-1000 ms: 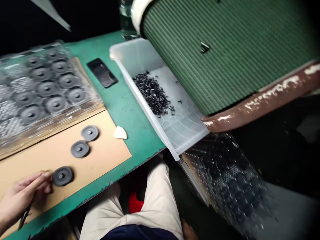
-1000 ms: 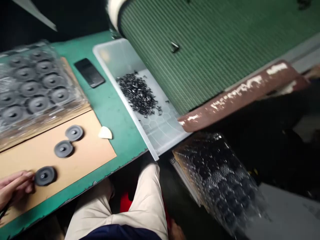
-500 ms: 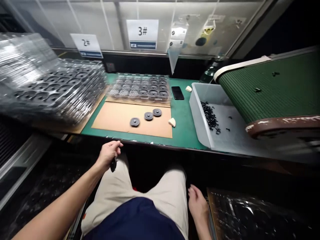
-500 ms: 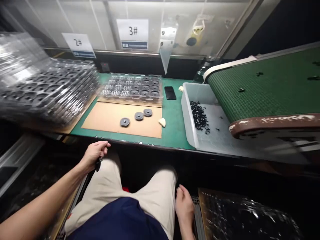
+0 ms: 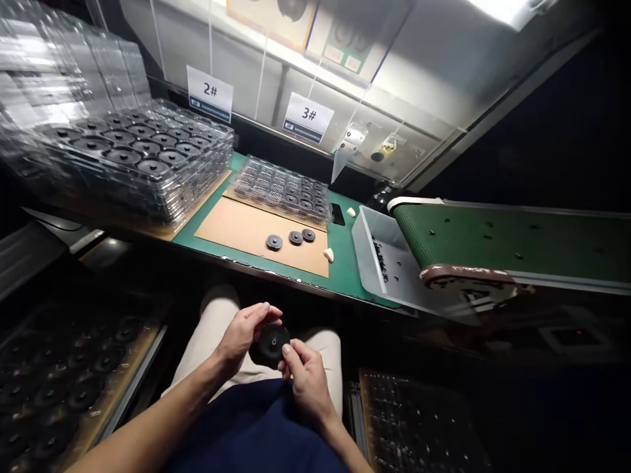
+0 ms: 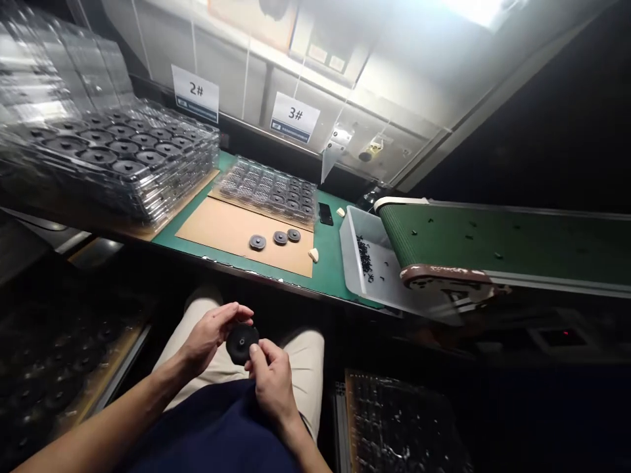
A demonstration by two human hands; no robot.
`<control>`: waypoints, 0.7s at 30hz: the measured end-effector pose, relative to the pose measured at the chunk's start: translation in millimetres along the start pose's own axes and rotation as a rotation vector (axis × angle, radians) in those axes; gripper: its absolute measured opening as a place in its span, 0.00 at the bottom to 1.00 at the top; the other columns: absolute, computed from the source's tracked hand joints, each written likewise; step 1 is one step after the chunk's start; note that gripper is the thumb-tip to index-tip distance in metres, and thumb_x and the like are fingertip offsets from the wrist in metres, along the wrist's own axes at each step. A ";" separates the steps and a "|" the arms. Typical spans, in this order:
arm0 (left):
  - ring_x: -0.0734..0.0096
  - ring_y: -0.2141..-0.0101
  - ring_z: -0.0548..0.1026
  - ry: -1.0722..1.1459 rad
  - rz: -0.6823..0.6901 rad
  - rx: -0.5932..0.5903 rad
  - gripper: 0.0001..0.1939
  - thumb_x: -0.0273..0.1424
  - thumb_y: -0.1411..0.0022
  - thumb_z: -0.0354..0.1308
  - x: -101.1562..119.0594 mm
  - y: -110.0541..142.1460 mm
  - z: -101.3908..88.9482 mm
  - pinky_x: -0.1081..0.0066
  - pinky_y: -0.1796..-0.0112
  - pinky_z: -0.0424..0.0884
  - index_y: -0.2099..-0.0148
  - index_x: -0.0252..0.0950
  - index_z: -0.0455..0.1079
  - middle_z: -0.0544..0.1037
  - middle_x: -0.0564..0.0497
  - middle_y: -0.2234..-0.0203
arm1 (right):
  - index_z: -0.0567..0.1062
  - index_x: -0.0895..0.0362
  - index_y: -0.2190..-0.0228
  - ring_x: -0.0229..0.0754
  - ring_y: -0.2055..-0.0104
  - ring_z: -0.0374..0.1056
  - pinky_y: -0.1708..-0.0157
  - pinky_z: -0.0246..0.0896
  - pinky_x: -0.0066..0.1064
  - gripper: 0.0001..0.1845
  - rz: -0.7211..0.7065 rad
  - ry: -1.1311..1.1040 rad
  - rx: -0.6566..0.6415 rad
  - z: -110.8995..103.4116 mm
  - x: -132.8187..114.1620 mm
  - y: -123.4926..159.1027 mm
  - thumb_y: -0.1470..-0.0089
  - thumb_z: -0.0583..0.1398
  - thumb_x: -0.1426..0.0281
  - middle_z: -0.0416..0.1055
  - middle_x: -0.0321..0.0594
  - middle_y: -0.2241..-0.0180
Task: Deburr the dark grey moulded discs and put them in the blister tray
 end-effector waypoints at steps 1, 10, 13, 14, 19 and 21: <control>0.57 0.58 0.80 0.027 -0.017 -0.063 0.27 0.52 0.37 0.63 2.0 2.9 -4.8 0.68 0.61 0.76 0.52 0.32 0.80 0.82 0.39 0.58 | 0.70 0.57 0.72 0.36 0.76 0.59 0.73 0.53 0.27 0.27 0.068 -0.052 0.008 -2.0 0.9 -5.0 0.37 0.61 0.47 0.67 0.38 0.76; 0.45 0.37 0.70 0.216 -0.132 -0.152 0.38 0.46 0.42 0.73 -14.6 -15.0 -67.1 0.53 0.37 0.68 0.32 0.46 0.69 0.71 0.41 0.36 | 0.71 0.58 0.70 0.35 0.80 0.57 0.77 0.59 0.29 0.28 0.396 -0.154 -0.092 48.3 4.3 -64.7 0.46 0.59 0.43 0.66 0.39 0.76; 0.44 0.37 0.69 0.190 -0.197 -0.023 0.35 0.48 0.43 0.72 -15.6 -26.4 -98.0 0.51 0.33 0.62 0.36 0.45 0.73 0.73 0.41 0.38 | 0.78 0.60 0.68 0.41 0.79 0.63 0.76 0.61 0.33 0.33 0.304 0.043 -0.041 20.7 -2.5 -116.5 0.50 0.64 0.41 0.72 0.45 0.75; 0.44 0.37 0.69 0.177 -0.220 0.010 0.35 0.49 0.42 0.71 -14.5 -29.1 -108.7 0.51 0.32 0.61 0.36 0.45 0.73 0.74 0.41 0.39 | 0.79 0.60 0.64 0.43 0.76 0.66 0.73 0.63 0.34 0.33 0.243 0.121 0.043 -0.6 -8.3 -138.5 0.50 0.64 0.41 0.73 0.45 0.73; 0.45 0.37 0.70 0.113 -0.295 0.141 0.36 0.49 0.46 0.73 -7.8 -41.8 -151.0 0.54 0.32 0.62 0.36 0.48 0.73 0.75 0.45 0.39 | 0.70 0.63 0.41 0.57 0.42 0.63 0.37 0.54 0.49 0.41 0.014 0.453 0.587 -132.8 -34.3 -243.1 0.46 0.61 0.46 0.67 0.59 0.42; 0.45 0.37 0.71 0.106 -0.306 0.190 0.37 0.49 0.47 0.74 -3.6 -47.8 -154.6 0.55 0.33 0.64 0.36 0.47 0.74 0.75 0.45 0.40 | 0.70 0.61 0.40 0.59 0.36 0.57 0.32 0.45 0.51 0.43 -0.007 0.525 0.621 -164.5 -32.0 -271.6 0.51 0.65 0.51 0.63 0.57 0.37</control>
Point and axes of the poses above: each hand's wrist, its own y-axis away from the middle knuckle, its own z-axis out of the palm, x = y × z, the point moved 3 cm from there along -y, towards the middle knuckle
